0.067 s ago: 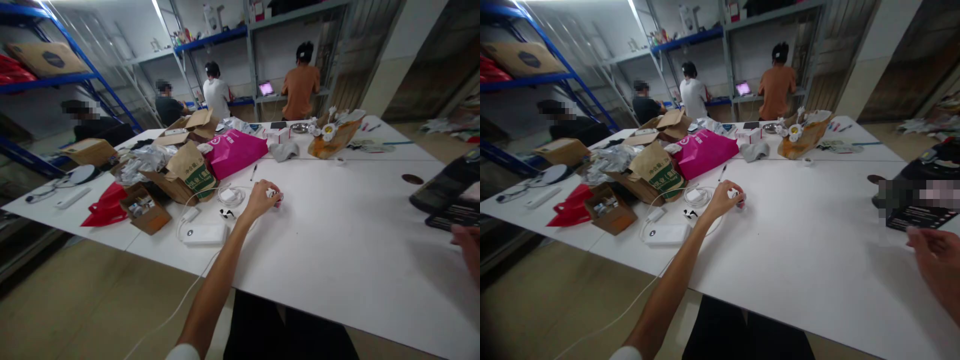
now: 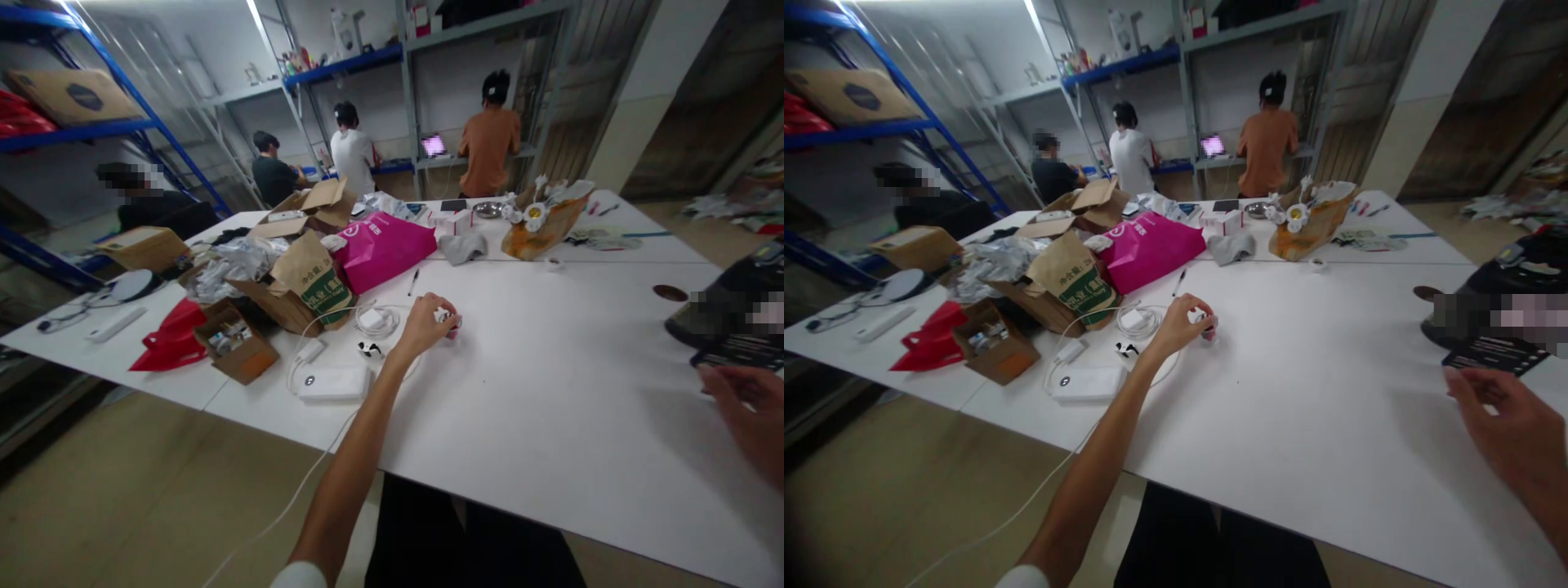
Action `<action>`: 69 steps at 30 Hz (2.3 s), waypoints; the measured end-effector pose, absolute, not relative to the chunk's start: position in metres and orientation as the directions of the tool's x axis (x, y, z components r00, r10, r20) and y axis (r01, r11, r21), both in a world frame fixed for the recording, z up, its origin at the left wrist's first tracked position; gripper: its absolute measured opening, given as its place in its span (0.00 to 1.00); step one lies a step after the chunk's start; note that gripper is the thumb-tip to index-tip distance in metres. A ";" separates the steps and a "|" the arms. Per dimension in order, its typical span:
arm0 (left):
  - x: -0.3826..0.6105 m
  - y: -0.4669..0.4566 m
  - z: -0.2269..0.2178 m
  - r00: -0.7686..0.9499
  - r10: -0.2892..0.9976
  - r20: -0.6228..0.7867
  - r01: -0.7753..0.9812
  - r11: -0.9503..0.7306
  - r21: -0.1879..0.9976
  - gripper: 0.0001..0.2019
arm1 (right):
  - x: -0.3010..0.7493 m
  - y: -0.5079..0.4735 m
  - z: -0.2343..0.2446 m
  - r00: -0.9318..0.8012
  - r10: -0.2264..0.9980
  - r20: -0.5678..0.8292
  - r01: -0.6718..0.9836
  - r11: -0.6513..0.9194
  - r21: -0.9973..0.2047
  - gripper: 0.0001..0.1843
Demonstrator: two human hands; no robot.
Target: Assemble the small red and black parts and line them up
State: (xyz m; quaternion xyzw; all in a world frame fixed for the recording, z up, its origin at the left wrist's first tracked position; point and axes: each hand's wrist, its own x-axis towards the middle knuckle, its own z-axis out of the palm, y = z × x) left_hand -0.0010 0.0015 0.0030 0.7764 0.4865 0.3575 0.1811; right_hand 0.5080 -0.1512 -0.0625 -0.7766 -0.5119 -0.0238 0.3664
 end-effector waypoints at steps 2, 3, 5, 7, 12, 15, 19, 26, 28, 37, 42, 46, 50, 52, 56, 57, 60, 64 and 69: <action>-0.002 0.002 0.004 0.286 0.879 0.382 0.619 -0.474 0.626 0.03 | 0.498 -0.145 -0.067 0.511 0.796 0.324 0.737 -0.211 -0.642 0.29; -0.002 0.001 0.003 0.288 0.878 0.382 0.615 -0.475 0.630 0.03 | 0.493 -0.141 -0.067 0.512 0.809 0.289 0.708 -0.207 -0.675 0.31; -0.002 0.001 0.000 0.281 0.880 0.383 0.605 -0.472 0.641 0.03 | 0.481 -0.133 -0.067 0.454 0.855 0.250 0.693 -0.162 -0.703 0.34; -0.002 0.000 -0.005 0.254 0.882 0.398 0.597 -0.467 0.652 0.03 | 0.464 -0.124 -0.064 0.327 0.917 0.229 0.696 -0.070 -0.715 0.36; 0.002 -0.005 -0.011 0.216 0.856 0.470 0.604 -0.495 0.625 0.04 | 0.403 -0.095 -0.052 0.043 0.954 0.297 0.738 0.170 -0.653 0.34; 0.003 -0.008 -0.010 0.202 0.852 0.482 0.625 -0.491 0.606 0.03 | 0.367 -0.082 -0.049 -0.057 0.949 0.309 0.717 0.254 -0.649 0.31; 0.001 -0.010 -0.009 0.159 0.871 0.466 0.636 -0.451 0.626 0.02 | 0.346 -0.077 -0.056 -0.044 0.964 0.261 0.648 0.227 -0.728 0.29; 0.003 -0.009 -0.012 0.137 0.848 0.511 0.645 -0.468 0.604 0.04 | 0.352 -0.083 -0.063 -0.011 0.981 0.193 0.600 0.161 -0.784 0.27; 0.005 -0.010 -0.011 0.138 0.839 0.526 0.638 -0.482 0.601 0.04 | 0.351 -0.084 -0.060 -0.022 0.982 0.189 0.598 0.164 -0.784 0.28; 0.015 -0.032 0.011 -0.051 0.785 0.618 0.440 -0.538 0.719 0.08 | 0.345 -0.089 -0.058 -0.021 0.980 0.200 0.545 0.179 -0.819 0.28; 0.036 -0.049 0.013 0.051 0.908 0.415 0.136 -0.418 0.898 0.18 | 0.310 -0.097 -0.037 -0.087 0.975 0.206 0.290 0.223 -0.931 0.25; 0.056 -0.059 -0.002 0.240 0.917 0.317 -0.020 -0.322 0.946 0.21 | 0.272 -0.100 -0.014 -0.287 0.938 0.194 0.137 0.241 -0.961 0.25; 0.066 -0.061 -0.014 0.288 0.924 0.250 -0.059 -0.244 0.968 0.22 | 0.255 -0.097 -0.016 -0.322 0.926 0.197 0.094 0.239 -0.966 0.25; 0.068 -0.061 -0.018 0.261 0.936 0.235 -0.042 -0.232 0.972 0.21 | 0.254 -0.096 -0.025 -0.257 0.949 0.182 0.080 0.209 -0.975 0.26; 0.072 -0.062 -0.021 0.209 0.952 0.222 0.023 -0.232 0.973 0.16 | 0.258 -0.097 -0.037 -0.159 0.981 0.116 -0.016 0.115 -0.993 0.29; 0.073 -0.063 -0.022 0.203 0.953 0.224 0.036 -0.235 0.971 0.15 | 0.259 -0.097 -0.039 -0.139 0.985 0.103 -0.039 0.099 -0.994 0.30; 0.077 -0.066 -0.024 0.208 0.953 0.222 0.043 -0.236 0.971 0.13 | 0.259 -0.098 -0.039 -0.096 0.991 0.093 -0.064 0.087 -0.994 0.30; 0.079 -0.066 -0.026 0.206 0.959 0.194 0.038 -0.206 0.978 0.11 | 0.259 -0.096 -0.038 -0.059 0.988 0.144 -0.043 0.141 -0.989 0.28; 0.079 -0.068 -0.025 0.256 0.940 0.227 0.081 -0.255 0.964 0.10 | 0.261 -0.095 -0.039 0.007 0.970 0.241 0.049 0.241 -0.969 0.25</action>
